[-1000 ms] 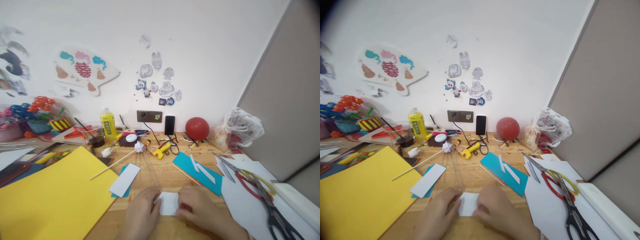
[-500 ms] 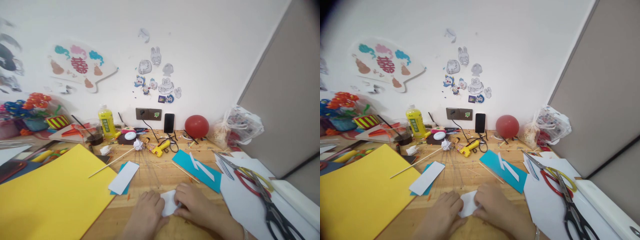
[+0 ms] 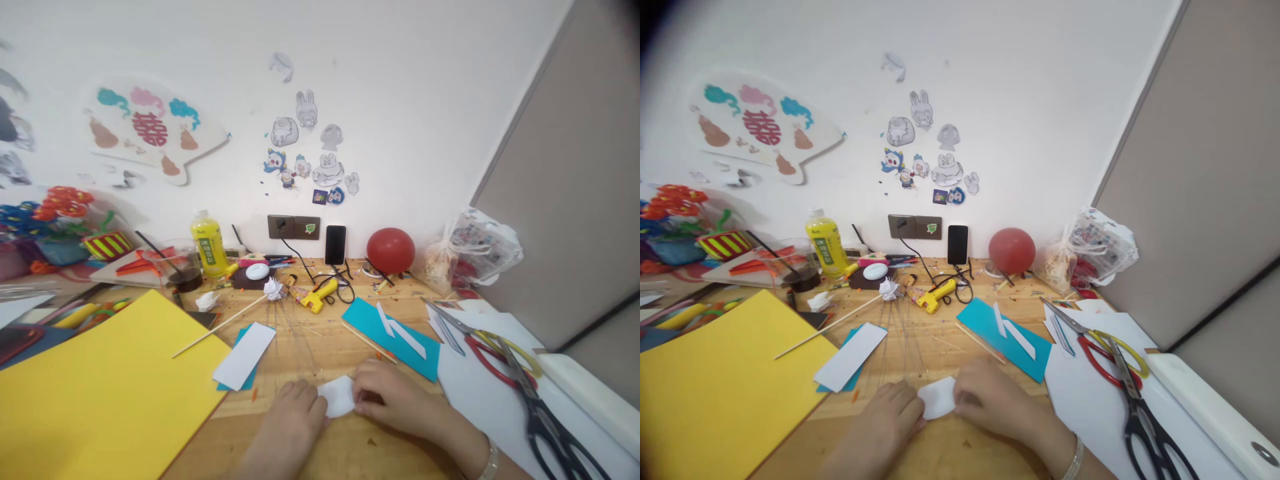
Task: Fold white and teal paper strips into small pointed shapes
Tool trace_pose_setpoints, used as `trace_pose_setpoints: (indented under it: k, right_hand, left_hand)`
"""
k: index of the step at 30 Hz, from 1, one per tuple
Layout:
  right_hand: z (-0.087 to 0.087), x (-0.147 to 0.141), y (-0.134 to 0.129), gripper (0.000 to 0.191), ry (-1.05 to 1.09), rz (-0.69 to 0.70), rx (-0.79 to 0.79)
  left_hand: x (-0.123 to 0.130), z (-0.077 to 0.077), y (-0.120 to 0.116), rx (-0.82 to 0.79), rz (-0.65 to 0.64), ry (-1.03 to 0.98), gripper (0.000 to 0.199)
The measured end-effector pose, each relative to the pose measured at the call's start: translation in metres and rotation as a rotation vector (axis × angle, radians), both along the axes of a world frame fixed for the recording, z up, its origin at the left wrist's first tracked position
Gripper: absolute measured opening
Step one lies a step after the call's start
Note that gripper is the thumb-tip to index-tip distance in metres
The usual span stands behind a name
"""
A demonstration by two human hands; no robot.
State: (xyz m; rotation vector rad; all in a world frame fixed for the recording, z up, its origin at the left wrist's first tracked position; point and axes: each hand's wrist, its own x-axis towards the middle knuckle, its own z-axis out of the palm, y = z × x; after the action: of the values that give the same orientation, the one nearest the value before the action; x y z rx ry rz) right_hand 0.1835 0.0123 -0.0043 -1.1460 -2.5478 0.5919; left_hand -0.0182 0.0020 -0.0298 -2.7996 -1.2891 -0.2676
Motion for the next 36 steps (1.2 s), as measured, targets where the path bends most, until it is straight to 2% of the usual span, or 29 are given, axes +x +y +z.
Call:
trace_pose_setpoints:
  k: [6, 13, 16, 21, 27, 36]
  right_hand:
    - [-0.004, -0.005, -0.001, 0.008, 0.009, -0.068, 0.029]
    - [-0.001, -0.008, 0.000, 0.008, 0.030, -0.198, 0.042]
    - [-0.001, -0.008, 0.000, 0.009, 0.046, -0.215, 0.036]
    - [-0.002, -0.011, -0.001, 0.010, 0.053, -0.271, 0.016]
    - [-0.008, -0.012, -0.001, 0.007, 0.033, -0.311, 0.033]
    - [-0.008, -0.015, -0.001, 0.008, 0.027, -0.347, 0.042]
  left_hand:
    - [-0.002, -0.001, -0.004, 0.052, -0.020, 0.013, 0.020]
    - [-0.002, 0.002, -0.004, -0.047, 0.123, 0.019, 0.019]
    - [-0.001, 0.003, -0.003, -0.049, 0.130, -0.024, 0.016]
    - [-0.001, 0.010, -0.003, -0.075, 0.143, -0.099, 0.021]
    - [-0.002, 0.020, -0.003, -0.173, 0.201, -0.231, 0.021]
    - [-0.004, 0.015, 0.002, -0.293, 0.249, -0.370, 0.017]
